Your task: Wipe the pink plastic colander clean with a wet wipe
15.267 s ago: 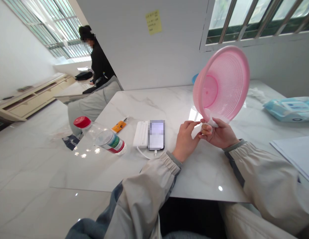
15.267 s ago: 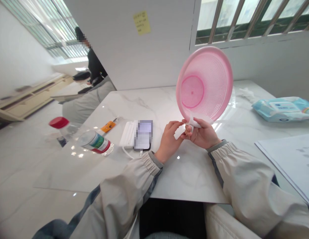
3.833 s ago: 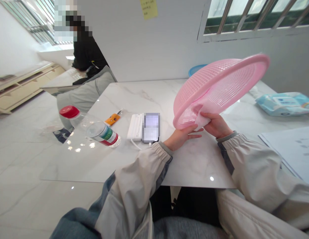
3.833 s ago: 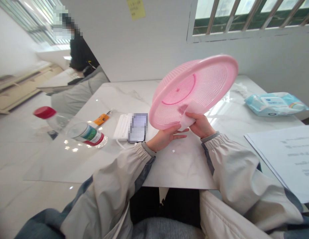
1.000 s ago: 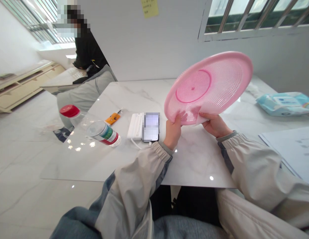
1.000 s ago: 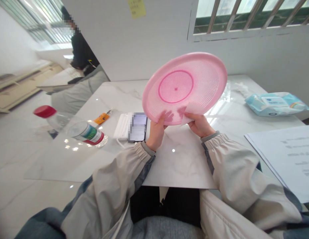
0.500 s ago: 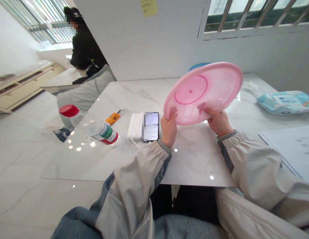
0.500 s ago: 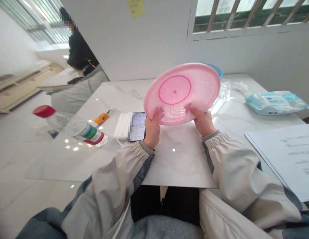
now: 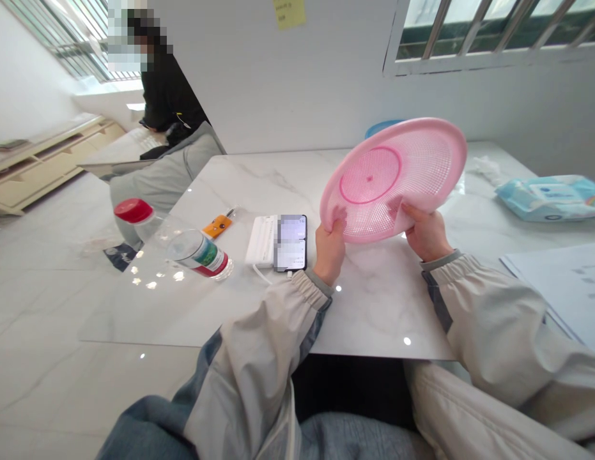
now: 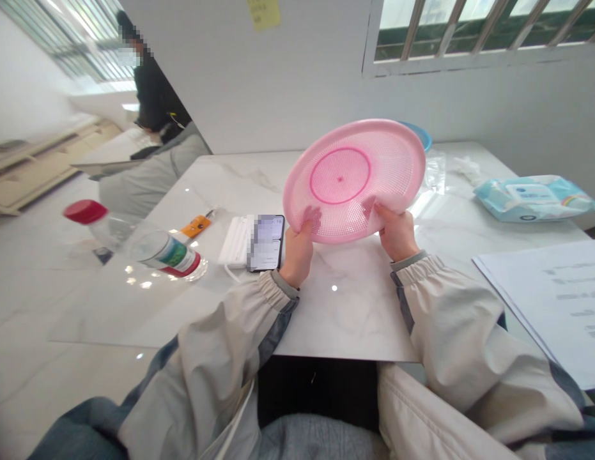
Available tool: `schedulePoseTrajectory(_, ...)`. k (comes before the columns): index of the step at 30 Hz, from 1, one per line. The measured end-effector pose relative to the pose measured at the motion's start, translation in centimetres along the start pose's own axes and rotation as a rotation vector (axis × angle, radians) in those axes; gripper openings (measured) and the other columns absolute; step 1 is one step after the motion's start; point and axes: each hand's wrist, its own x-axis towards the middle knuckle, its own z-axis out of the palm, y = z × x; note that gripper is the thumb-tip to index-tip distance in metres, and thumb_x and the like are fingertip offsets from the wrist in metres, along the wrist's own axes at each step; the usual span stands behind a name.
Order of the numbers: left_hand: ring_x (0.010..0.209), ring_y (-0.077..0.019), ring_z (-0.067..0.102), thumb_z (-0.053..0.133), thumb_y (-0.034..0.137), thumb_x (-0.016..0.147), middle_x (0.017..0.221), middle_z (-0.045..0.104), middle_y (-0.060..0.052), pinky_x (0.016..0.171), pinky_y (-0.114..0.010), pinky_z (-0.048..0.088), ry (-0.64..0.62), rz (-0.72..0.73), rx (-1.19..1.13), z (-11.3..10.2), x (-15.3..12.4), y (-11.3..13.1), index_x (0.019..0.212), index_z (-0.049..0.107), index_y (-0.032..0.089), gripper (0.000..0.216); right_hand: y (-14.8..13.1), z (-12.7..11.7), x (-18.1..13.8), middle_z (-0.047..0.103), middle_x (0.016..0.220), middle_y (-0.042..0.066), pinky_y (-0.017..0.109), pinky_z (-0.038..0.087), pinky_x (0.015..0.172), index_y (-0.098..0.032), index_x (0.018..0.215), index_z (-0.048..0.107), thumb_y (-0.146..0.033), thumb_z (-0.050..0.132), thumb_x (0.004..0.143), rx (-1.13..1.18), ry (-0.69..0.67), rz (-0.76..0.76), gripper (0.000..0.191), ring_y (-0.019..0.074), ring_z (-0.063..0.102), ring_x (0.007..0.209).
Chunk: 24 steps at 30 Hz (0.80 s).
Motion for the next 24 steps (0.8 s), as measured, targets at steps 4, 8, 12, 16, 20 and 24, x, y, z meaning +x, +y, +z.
schedulePoseTrajectory(4,0.140,-0.0298,0.071,0.073,0.024,0.099,0.139,0.081,-0.012,0.127,-0.051,0.050,-0.010,-0.013,0.006,0.0,-0.2,0.2,0.128,0.083,0.020,0.031,0.2,-0.3,0.2,0.085,0.112,0.003,0.038,0.070,0.102,-0.025,0.094,0.081,-0.011,0.089,0.074,-0.013,-0.009,-0.008,0.026,0.0222,0.081,0.110)
schedulePoseTrajectory(8,0.135,-0.0308,0.073,0.076,0.029,0.098,0.131,0.083,-0.011,0.125,-0.051,0.051,0.009,-0.039,0.038,0.0,-0.4,0.5,0.119,0.085,0.019,0.025,0.5,-0.6,0.4,0.084,0.107,0.004,0.040,0.069,0.105,-0.025,0.091,0.078,-0.013,0.091,0.074,-0.021,-0.055,0.011,0.024,0.0246,0.079,0.117)
schedulePoseTrajectory(12,0.131,-0.0313,0.074,0.078,0.032,0.097,0.125,0.084,-0.011,0.121,-0.050,0.053,0.012,-0.055,0.029,0.0,-0.3,0.5,0.116,0.085,0.017,0.025,0.6,-0.5,0.3,0.084,0.101,0.003,0.039,0.069,0.105,-0.026,0.084,0.074,-0.013,0.090,0.072,-0.015,-0.074,0.065,0.025,0.0246,0.079,0.118)
schedulePoseTrajectory(16,0.136,-0.0304,0.072,0.081,0.031,0.093,0.127,0.084,-0.011,0.122,-0.049,0.052,0.026,-0.110,-0.043,0.2,-0.1,0.2,0.117,0.084,0.018,0.028,0.5,-0.1,-0.3,0.085,0.103,0.002,0.038,0.068,0.107,-0.027,0.084,0.076,-0.014,0.091,0.070,-0.019,-0.080,0.130,0.025,0.0231,0.080,0.114)
schedulePoseTrajectory(20,0.141,-0.0342,0.070,0.086,0.041,0.090,0.133,0.082,-0.014,0.124,-0.054,0.051,0.002,-0.134,-0.101,0.4,0.0,-0.1,0.119,0.083,0.018,0.037,0.1,0.3,-1.0,0.086,0.107,0.002,0.040,0.065,0.114,-0.027,0.085,0.077,-0.015,0.092,0.070,-0.025,-0.134,0.156,0.025,0.0239,0.080,0.118)
schedulePoseTrajectory(24,0.145,-0.0337,0.067,0.086,0.043,0.092,0.136,0.081,-0.014,0.127,-0.053,0.049,-0.025,-0.123,-0.172,0.7,-0.2,-0.1,0.119,0.083,0.018,0.037,-0.4,1.0,-1.9,0.087,0.109,0.001,0.045,0.059,0.122,-0.030,0.089,0.078,-0.015,0.090,0.072,-0.008,-0.199,0.177,0.025,0.0262,0.078,0.126)
